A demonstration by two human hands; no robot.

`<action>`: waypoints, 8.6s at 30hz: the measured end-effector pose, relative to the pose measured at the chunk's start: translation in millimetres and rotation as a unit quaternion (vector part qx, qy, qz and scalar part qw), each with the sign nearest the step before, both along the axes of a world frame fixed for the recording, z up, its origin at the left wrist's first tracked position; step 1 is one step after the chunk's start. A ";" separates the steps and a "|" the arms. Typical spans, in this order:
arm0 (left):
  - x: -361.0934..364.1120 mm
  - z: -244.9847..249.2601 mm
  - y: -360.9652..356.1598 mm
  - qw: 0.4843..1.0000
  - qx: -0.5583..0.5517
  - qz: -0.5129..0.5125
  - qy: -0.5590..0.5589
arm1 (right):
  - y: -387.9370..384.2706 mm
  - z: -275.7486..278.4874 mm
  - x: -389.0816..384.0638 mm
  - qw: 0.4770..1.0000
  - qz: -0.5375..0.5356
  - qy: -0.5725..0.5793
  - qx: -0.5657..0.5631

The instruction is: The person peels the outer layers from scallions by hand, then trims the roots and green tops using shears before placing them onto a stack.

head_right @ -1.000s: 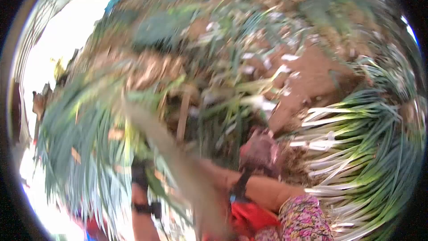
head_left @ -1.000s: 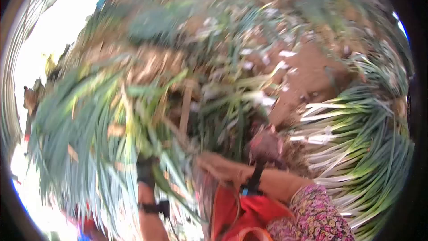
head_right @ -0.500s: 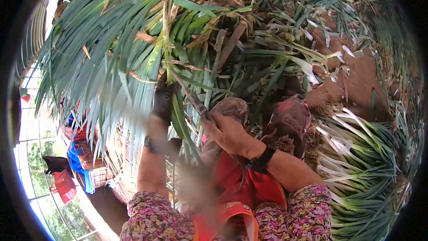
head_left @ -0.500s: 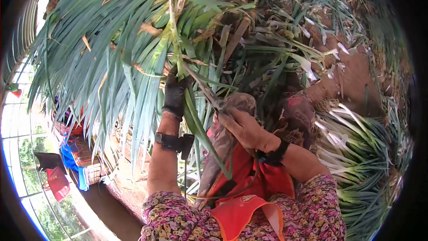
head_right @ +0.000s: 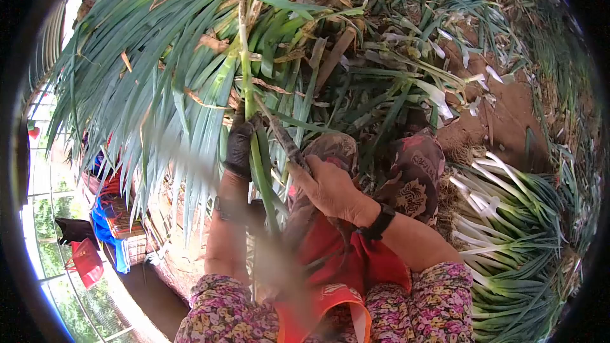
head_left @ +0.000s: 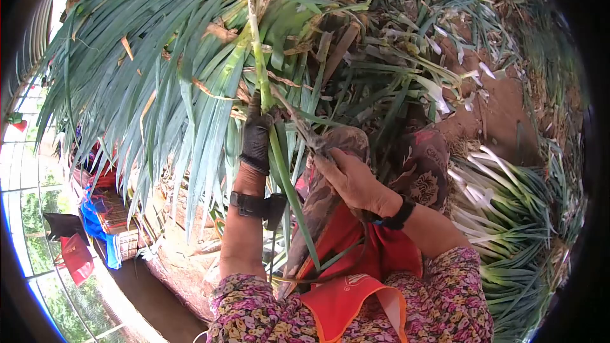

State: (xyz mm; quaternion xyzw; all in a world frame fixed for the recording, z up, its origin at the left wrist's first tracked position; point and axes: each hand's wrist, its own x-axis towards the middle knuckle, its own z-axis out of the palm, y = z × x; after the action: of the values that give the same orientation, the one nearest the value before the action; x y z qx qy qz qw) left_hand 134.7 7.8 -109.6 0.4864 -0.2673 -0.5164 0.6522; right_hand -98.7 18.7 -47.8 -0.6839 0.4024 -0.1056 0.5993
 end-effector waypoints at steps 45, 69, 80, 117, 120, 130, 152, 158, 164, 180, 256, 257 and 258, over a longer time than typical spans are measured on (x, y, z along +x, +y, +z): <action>-13.1 20.0 93.4 0.982 0.021 0.026 0.183 | -16.8 -2.4 61.0 1.000 -0.016 -0.006 -0.023; -32.5 29.0 131.6 0.987 0.111 0.026 0.110 | -69.0 -26.7 123.1 0.994 -0.090 -0.018 -0.060; -29.4 22.3 139.1 0.984 0.089 0.028 0.151 | -29.1 -27.2 97.5 0.985 -0.043 -0.038 -0.165; -46.4 11.0 -13.7 0.708 0.040 -0.104 -0.698 | -71.7 -49.7 -50.1 0.965 -0.165 -0.167 0.118; 56.2 0.6 -72.4 0.556 -0.028 0.094 -0.826 | -54.8 -6.0 -33.7 0.956 -0.096 -0.196 0.196; 127.6 11.5 -137.5 0.526 0.337 -0.010 -0.781 | -57.7 -16.2 -20.7 0.933 -0.127 -0.230 0.247; 40.9 28.6 -88.9 0.855 0.266 -0.079 -0.439 | -33.9 -31.7 -4.4 0.987 -0.067 -0.125 0.075; 22.5 49.2 -36.4 0.937 0.201 -0.126 -0.255 | -14.1 -16.6 -3.3 0.997 -0.040 -0.054 -0.037; 5.7 44.9 18.3 0.936 0.193 -0.144 -0.257 | -39.7 -28.7 18.8 0.992 -0.087 -0.080 -0.039; 15.5 44.4 93.9 0.952 0.182 -0.151 -0.193 | 3.4 -25.3 19.4 0.999 -0.014 -0.019 0.023; -51.6 36.5 -58.7 0.660 -0.071 -0.266 -0.699 | -80.3 -13.6 -79.5 0.903 -0.261 -0.232 0.249; -8.3 28.0 -97.2 0.666 -0.100 -0.136 -0.726 | -80.4 -15.4 -80.4 0.916 -0.240 -0.225 0.231; 5.1 58.6 -121.7 0.687 0.004 -0.079 -0.722 | -77.2 -16.1 -79.8 0.910 -0.206 -0.248 0.262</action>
State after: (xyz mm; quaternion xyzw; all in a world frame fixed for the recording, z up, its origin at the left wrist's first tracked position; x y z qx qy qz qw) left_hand 139.8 -113.9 -51.0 0.6887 -0.6910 -0.0556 0.2125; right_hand -178.5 -58.6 -63.9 -0.3564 0.3857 -0.2839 0.8023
